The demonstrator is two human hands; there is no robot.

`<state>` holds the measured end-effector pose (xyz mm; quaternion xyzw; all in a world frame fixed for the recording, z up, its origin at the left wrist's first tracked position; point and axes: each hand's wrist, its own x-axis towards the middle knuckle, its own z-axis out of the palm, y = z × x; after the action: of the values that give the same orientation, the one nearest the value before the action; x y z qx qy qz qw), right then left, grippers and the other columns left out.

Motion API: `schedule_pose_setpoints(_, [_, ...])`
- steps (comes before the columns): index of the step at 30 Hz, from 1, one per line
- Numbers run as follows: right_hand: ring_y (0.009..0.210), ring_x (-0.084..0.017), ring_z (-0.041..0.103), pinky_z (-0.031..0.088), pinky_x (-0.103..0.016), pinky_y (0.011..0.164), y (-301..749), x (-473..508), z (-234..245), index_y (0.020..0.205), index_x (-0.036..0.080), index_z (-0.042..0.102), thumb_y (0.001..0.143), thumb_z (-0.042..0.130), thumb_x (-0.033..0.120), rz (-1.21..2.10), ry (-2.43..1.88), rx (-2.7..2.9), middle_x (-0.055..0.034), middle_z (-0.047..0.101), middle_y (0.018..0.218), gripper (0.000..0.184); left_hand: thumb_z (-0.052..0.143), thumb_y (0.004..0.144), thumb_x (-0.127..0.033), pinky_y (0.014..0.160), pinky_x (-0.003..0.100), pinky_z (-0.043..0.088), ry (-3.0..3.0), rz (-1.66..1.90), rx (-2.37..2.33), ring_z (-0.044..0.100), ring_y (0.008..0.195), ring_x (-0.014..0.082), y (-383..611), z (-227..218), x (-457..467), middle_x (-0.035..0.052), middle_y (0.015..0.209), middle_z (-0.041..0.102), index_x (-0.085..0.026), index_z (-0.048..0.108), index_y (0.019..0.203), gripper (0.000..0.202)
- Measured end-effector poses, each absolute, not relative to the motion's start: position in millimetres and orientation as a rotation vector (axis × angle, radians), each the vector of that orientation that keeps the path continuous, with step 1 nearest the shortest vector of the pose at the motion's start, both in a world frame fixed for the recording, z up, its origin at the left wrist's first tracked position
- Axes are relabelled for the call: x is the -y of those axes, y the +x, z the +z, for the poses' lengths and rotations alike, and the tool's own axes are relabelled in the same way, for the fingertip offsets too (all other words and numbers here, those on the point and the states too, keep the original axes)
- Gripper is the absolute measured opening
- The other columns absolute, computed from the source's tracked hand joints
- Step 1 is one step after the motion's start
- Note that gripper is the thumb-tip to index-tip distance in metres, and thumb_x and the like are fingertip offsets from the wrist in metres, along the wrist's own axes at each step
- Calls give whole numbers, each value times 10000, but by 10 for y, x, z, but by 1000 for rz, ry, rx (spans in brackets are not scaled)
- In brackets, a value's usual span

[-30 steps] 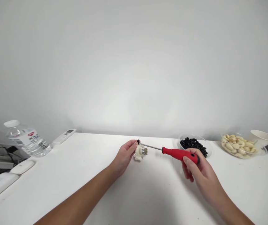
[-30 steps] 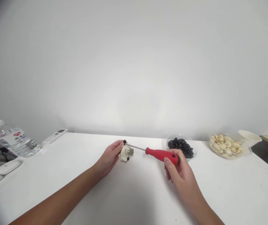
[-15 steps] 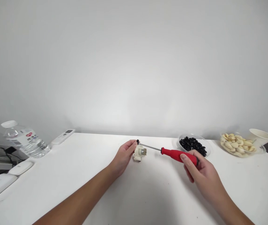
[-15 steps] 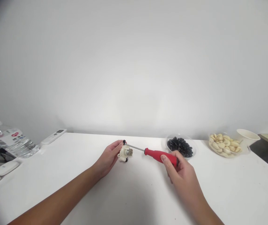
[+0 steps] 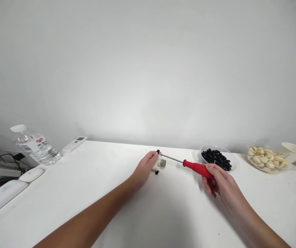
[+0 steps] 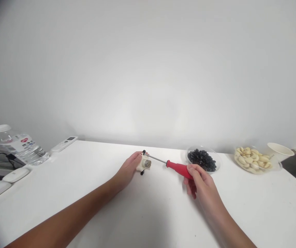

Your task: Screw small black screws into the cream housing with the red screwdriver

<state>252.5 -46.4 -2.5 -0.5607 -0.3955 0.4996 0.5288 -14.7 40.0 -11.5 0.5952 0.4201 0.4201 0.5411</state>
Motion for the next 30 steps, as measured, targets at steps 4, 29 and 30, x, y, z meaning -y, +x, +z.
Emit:
schedule_pose_setpoints(4, [525,-137,474,339,-250,479,2506,460,-40,868,228,611,976,575,578,1195,-1333,978,5,596,668,368,641,949,-548,704,273,425,1527,856,-1073,554,817,174,-155,-135,-368,33,1009,649,-241,616,1255,435])
schedule_pose_setpoints(29, [583,-178,498,366,-296,551,2386,627,73,993,282,731,800,767,549,822,-1495,1441,-12,683,758,331,506,934,-282,591,236,344,1499,944,-938,453,672,141,-219,-135,-340,-12,771,549,-221,611,1120,223])
schedule_pose_setpoints(30, [546,-150,429,319,-276,524,2376,623,94,970,273,719,793,774,568,963,-1499,1356,15,609,671,349,508,941,-292,599,237,351,1511,950,-942,453,675,142,-220,-135,-336,-13,780,550,-224,608,1129,223])
